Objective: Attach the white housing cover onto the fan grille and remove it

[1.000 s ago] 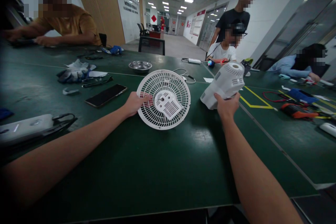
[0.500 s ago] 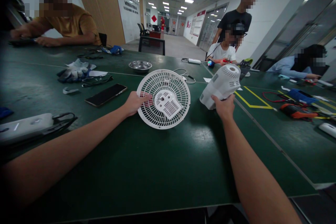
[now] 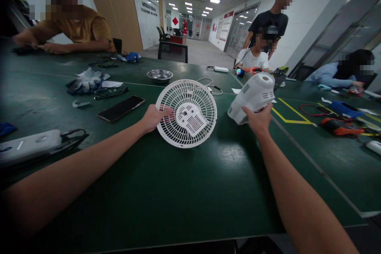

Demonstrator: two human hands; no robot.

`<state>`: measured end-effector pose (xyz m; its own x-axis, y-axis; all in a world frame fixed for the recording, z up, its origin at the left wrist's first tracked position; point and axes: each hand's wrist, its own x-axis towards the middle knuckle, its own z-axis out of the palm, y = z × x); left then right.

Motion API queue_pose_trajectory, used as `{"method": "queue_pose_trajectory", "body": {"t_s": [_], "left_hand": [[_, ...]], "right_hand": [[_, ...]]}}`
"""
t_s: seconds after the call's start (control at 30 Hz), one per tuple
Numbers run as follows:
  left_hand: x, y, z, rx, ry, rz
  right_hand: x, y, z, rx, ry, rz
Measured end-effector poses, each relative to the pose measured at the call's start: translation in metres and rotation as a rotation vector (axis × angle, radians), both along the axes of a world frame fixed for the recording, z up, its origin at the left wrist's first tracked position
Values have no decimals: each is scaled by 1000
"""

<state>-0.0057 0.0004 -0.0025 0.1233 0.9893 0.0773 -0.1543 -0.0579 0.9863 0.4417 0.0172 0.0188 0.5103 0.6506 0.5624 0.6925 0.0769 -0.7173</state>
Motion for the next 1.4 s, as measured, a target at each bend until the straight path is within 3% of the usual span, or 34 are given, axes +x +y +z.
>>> {"method": "queue_pose_trajectory", "body": {"t_s": [0.13,0.67,0.87,1.0,1.13,1.3,1.4], "left_hand": [[0,0,0,2,6,13],[3,3,-6,8,-25,22],[2,5,-7,11,-9,19],[2,4,-5,0,-12,16],[1,4,-6,20,-19,12],[0,6,-8,15,-12,0],[0,5,-7,10,-10,8]], "right_hand": [[2,-7,6,-46,-19,-81],[2,-8,22,-222,-44,-115],[31,-11,14,-165,0,-231],[49,-15,10,-112,44,-132],[41,-18,13,48,70,-34],[32,-24,25,134,-45,-147],[34,-24,25,149,-27,-137]]}}
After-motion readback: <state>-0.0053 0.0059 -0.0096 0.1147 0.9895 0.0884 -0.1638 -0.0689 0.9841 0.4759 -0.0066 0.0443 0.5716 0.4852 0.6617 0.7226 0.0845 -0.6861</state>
